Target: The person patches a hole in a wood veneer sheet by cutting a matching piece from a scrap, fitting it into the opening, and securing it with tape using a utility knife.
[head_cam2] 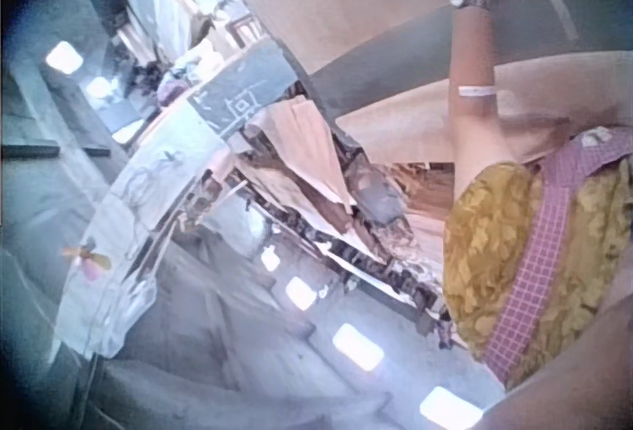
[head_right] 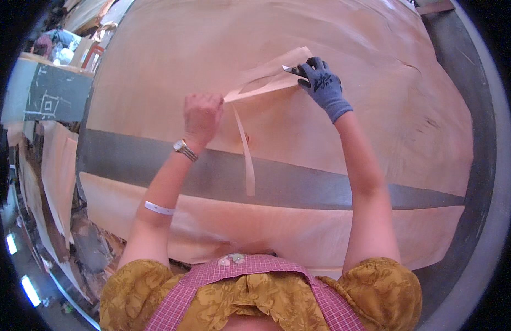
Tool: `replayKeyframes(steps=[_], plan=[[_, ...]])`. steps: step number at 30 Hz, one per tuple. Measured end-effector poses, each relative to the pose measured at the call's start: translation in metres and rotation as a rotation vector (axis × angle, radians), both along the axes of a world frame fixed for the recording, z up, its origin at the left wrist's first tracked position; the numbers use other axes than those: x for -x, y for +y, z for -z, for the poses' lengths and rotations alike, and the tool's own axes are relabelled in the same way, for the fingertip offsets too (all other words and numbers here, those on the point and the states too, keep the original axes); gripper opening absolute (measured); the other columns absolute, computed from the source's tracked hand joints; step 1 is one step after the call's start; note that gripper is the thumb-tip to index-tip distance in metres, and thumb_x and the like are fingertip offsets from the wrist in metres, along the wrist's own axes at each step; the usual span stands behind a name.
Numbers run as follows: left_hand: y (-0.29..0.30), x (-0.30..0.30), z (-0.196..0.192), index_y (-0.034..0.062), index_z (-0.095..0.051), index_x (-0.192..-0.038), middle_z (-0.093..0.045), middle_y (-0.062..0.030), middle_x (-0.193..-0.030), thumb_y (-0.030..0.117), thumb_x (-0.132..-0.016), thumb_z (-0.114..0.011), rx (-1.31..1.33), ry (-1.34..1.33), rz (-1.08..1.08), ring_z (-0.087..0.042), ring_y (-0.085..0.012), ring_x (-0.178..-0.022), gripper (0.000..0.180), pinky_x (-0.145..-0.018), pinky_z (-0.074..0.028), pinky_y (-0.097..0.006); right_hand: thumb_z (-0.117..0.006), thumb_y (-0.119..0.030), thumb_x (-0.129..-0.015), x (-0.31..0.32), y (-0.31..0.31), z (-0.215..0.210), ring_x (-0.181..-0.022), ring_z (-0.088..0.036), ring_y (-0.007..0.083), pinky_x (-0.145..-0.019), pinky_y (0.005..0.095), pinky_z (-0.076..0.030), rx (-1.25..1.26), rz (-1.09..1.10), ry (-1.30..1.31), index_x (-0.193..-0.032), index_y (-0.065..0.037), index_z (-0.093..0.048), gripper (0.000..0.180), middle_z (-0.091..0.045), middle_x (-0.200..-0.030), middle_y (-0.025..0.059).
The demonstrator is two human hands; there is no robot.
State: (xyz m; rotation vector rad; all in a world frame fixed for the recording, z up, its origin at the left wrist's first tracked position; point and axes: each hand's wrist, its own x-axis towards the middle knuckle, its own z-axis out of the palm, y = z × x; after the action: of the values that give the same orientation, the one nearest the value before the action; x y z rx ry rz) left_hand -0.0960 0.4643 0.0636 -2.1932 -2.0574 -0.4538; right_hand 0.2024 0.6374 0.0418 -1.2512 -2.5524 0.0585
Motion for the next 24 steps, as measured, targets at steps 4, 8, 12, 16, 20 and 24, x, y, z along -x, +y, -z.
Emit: replayKeyframes(steps=[4,8,12,16,20,24], plan=[[-0.019,0.055,0.001,0.0142,-0.065,-0.086,-0.067,-0.0038,-0.084,0.017,-0.084,-0.068,-0.185,0.039,0.003,-0.062,-0.0216,-0.09,0.005,-0.095,-0.041,-0.042,-0.063,-0.028,-0.091,0.014,-0.039,0.008,-0.096,-0.062,0.028,-0.074,0.0428,-0.055,0.023,-0.109,-0.017,-0.097,-0.014,-0.061,0.016,-0.063,-0.1,0.004],[-0.029,0.108,-0.017,0.0147,-0.064,-0.087,-0.067,-0.0027,-0.086,0.018,-0.085,-0.067,-0.152,-0.012,-0.036,-0.062,-0.0213,-0.092,0.005,-0.1,-0.039,-0.043,-0.068,-0.036,-0.087,0.05,-0.081,-0.017,-0.103,-0.062,0.028,-0.08,0.0424,-0.055,0.16,-0.125,0.16,-0.113,-0.017,-0.062,0.033,-0.06,-0.113,0.0068],[-0.039,0.126,-0.005,0.0141,-0.063,-0.087,-0.066,-0.0023,-0.087,0.018,-0.086,-0.067,-0.125,-0.02,-0.045,-0.062,-0.0218,-0.092,0.005,-0.1,-0.039,-0.043,-0.07,-0.039,-0.084,0.056,-0.098,-0.002,-0.108,-0.061,0.027,-0.081,0.0428,-0.055,0.172,-0.167,0.064,-0.119,-0.018,-0.061,0.042,-0.057,-0.118,0.0081],[-0.034,0.138,-0.01,0.0144,-0.064,-0.088,-0.065,-0.0023,-0.087,0.018,-0.086,-0.066,-0.082,-0.011,-0.028,-0.062,-0.0219,-0.092,0.005,-0.1,-0.038,-0.044,-0.065,-0.028,-0.087,0.049,-0.103,0.017,-0.102,-0.061,0.0253,-0.074,0.0421,-0.056,0.07,-0.237,0.032,-0.115,-0.018,-0.063,0.03,-0.06,-0.11,0.0048],[-0.042,0.146,0.003,0.0141,-0.064,-0.089,-0.066,-0.0023,-0.09,0.016,-0.084,-0.067,-0.1,0.015,-0.053,-0.061,-0.0219,-0.096,0.006,-0.1,-0.038,-0.044,-0.065,-0.022,-0.084,0.058,-0.138,0.001,-0.096,-0.062,0.025,-0.069,0.0392,-0.055,0.032,-0.293,-0.02,-0.114,-0.016,-0.063,0.031,-0.061,-0.108,0.0048],[-0.063,0.118,0.019,0.0142,-0.067,-0.099,-0.067,-0.0033,-0.104,0.009,-0.082,-0.065,-0.18,0.104,-0.101,-0.059,-0.0223,-0.107,0.018,-0.102,-0.038,-0.044,-0.065,-0.021,-0.08,0.052,-0.173,0.017,-0.094,-0.062,0.0236,-0.068,0.0384,-0.055,0.016,-0.284,-0.079,-0.119,-0.015,-0.061,0.039,-0.061,-0.108,0.0051]])
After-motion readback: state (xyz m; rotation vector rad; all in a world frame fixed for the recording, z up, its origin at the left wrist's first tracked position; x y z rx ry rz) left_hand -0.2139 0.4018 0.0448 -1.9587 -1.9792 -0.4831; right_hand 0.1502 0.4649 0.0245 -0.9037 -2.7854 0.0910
